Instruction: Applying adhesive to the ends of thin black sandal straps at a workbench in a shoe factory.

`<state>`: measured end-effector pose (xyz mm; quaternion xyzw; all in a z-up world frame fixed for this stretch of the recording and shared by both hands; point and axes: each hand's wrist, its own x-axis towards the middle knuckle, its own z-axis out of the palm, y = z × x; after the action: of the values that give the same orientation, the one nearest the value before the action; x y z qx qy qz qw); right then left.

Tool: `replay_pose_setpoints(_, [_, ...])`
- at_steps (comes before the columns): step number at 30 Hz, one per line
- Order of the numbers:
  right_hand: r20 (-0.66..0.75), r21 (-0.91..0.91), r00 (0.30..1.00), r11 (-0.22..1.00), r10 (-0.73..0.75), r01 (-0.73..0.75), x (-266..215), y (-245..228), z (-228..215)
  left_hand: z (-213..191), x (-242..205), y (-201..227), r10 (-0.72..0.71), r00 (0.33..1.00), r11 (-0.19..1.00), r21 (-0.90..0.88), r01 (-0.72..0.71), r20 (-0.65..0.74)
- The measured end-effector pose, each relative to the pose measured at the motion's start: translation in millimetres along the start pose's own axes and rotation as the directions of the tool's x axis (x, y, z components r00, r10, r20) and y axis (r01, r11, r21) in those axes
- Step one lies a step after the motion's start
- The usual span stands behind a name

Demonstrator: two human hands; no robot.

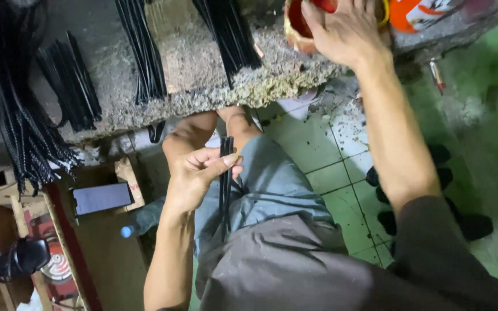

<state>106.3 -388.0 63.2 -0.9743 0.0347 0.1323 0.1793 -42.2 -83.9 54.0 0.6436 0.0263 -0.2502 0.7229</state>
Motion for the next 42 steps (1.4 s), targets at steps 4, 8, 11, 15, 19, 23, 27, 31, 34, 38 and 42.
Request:
replay_pose_setpoints(4, [0.090, -0.170, 0.995, 0.985, 0.029, -0.013, 23, 33, 14, -2, 7, -7, 0.016, 0.999, 0.997, -0.070, -0.014, 0.034])
replay_pose_setpoints(8, [-0.440, 0.192, 0.824, 0.860, -0.356, 0.473, -21, 26, 12, -8, 10, -14, -0.003, 0.998, 0.987, -0.163, 0.013, 0.058])
replay_pose_setpoints(11, [-0.582, 0.002, 0.565, 0.694, -0.584, 0.720, -45, 34, 55, -7, 10, -18, -0.134, 0.991, 0.971, -0.198, 0.136, 0.022])
replay_pose_setpoints(15, [-0.610, 0.130, 0.397, 0.407, -0.686, 0.904, -106, -15, 113, -1, 19, -38, 0.003, 0.997, 0.952, -0.305, 0.022, 0.083])
replay_pose_setpoints(19, [-0.589, -0.038, 0.338, 0.443, -0.734, 0.896, -95, -17, 129, 10, 16, -21, -0.139, 0.990, 0.938, -0.319, 0.133, 0.005])
replay_pose_setpoints(23, [-0.559, -0.147, 0.277, 0.422, -0.782, 0.895, -101, -30, 114, 3, 7, -24, -0.099, 0.995, 0.953, -0.289, 0.095, -0.001])
replay_pose_setpoints(27, [-0.572, -0.213, 0.222, 0.405, -0.789, 0.889, -102, -24, 107, -3, 9, -33, -0.036, 0.998, 0.955, -0.294, 0.048, 0.046])
replay_pose_setpoints(31, [-0.538, -0.280, 0.214, 0.413, -0.815, 0.867, -103, -31, 115, 3, 6, -31, -0.067, 0.996, 0.963, -0.256, 0.080, 0.058])
replay_pose_setpoints(34, [-0.565, -0.292, 0.221, 0.443, -0.795, 0.848, -83, -23, 122, 1, 8, -31, -0.050, 0.998, 0.976, -0.212, 0.058, 0.044])
replay_pose_setpoints(38, [-0.564, -0.272, 0.249, 0.461, -0.788, 0.844, -95, -28, 121, -2, 4, -27, -0.114, 0.993, 0.951, -0.288, 0.109, -0.003])
replay_pose_setpoints(42, [-0.546, -0.267, 0.236, 0.434, -0.804, 0.860, -91, -7, 134, -6, 4, -28, -0.055, 0.998, 0.959, -0.277, 0.056, 0.011])
